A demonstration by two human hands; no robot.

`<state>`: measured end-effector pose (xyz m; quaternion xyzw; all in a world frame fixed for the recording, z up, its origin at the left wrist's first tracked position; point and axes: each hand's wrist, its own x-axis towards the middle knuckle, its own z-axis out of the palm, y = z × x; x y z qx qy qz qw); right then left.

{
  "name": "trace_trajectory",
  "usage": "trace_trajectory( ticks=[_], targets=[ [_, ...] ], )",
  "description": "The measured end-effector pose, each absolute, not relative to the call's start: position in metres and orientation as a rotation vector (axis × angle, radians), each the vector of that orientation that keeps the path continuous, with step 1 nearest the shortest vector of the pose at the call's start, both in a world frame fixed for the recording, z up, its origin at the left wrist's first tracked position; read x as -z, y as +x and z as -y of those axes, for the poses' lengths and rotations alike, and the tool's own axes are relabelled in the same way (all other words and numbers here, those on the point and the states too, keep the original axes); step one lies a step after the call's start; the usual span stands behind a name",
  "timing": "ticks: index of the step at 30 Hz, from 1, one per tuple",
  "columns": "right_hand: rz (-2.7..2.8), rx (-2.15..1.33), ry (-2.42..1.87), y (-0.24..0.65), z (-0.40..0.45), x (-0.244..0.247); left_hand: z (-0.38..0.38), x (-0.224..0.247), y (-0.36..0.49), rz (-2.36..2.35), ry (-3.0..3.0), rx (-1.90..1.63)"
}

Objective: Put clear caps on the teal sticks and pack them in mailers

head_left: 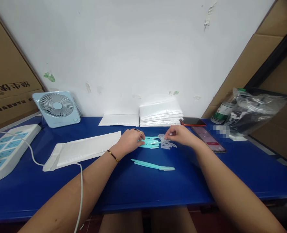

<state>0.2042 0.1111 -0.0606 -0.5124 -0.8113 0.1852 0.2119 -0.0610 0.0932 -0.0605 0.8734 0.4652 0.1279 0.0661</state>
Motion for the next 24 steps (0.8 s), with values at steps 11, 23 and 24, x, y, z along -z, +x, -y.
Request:
trace_trajectory(
  ticks=[11, 23, 24],
  targets=[
    [2.223, -0.645, -1.410, 0.202, -0.102, 0.050, -0.059, 0.048, -0.050, -0.920, 2.372, -0.027],
    [2.242, -1.053, -1.220, 0.192, -0.097, 0.052, -0.087, 0.056, -0.064, -1.344, 2.500, -0.341],
    [2.211, -1.023, -1.257, 0.195, -0.101, 0.054, -0.088, 0.056, -0.066, -1.391, 2.507, -0.339]
  ],
)
